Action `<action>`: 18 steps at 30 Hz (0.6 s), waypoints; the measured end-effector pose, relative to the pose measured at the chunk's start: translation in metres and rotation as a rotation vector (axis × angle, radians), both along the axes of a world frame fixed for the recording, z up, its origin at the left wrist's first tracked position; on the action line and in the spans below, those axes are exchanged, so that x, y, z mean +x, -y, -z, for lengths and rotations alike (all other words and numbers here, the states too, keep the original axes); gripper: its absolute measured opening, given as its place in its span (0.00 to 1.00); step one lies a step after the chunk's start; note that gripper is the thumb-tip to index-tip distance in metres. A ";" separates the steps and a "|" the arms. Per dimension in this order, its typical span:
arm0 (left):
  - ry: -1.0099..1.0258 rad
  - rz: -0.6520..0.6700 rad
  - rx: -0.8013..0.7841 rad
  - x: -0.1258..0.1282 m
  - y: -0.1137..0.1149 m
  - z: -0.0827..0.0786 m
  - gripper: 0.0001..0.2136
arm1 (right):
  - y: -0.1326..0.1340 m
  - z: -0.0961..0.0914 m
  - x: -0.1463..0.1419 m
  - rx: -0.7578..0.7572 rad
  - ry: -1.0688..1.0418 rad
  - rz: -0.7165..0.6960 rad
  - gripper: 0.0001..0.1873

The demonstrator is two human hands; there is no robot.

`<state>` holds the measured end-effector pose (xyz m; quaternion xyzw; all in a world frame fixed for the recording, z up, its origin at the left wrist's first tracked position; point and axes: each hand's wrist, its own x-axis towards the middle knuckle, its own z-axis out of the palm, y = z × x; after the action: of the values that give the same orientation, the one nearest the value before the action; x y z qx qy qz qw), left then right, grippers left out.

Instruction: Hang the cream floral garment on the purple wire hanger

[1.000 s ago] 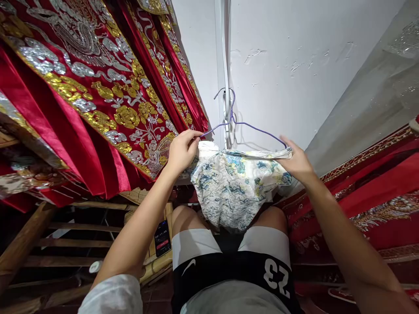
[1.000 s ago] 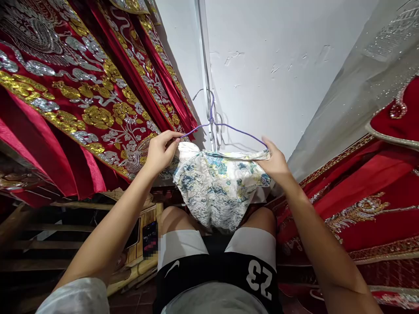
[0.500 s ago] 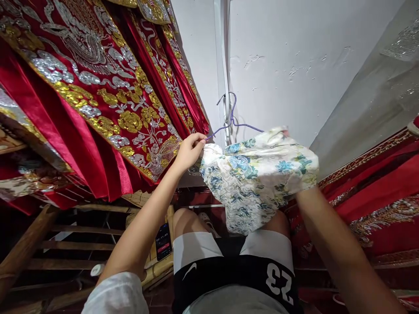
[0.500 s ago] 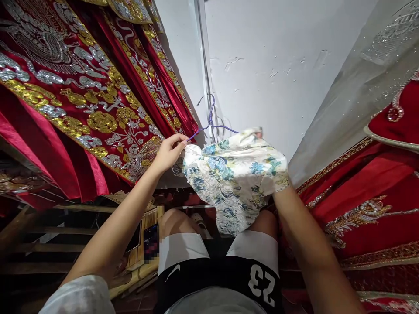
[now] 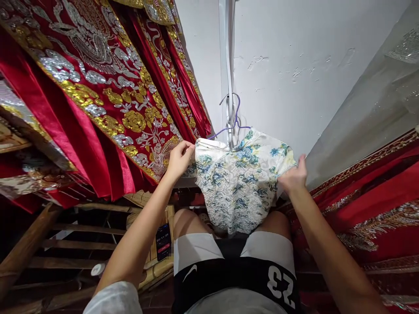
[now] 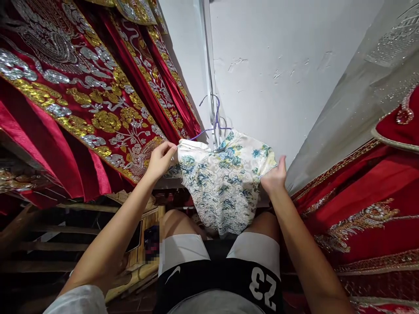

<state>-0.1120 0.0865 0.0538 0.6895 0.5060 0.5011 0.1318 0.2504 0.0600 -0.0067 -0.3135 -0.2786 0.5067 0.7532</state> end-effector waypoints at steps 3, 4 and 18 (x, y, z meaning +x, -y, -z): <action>-0.059 -0.015 0.101 0.012 0.002 -0.014 0.13 | -0.003 -0.018 0.005 0.040 -0.088 -0.032 0.26; -0.099 -0.053 0.133 0.017 0.001 -0.024 0.14 | -0.001 -0.026 0.006 0.047 -0.074 -0.037 0.24; -0.186 0.043 0.196 0.076 -0.014 -0.019 0.10 | 0.144 0.021 -0.009 0.129 0.233 -0.559 0.42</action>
<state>-0.0360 0.1002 0.0729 0.7533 0.4497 0.4792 0.0269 0.2414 -0.0843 -0.0279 -0.2323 -0.4700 0.6364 0.5659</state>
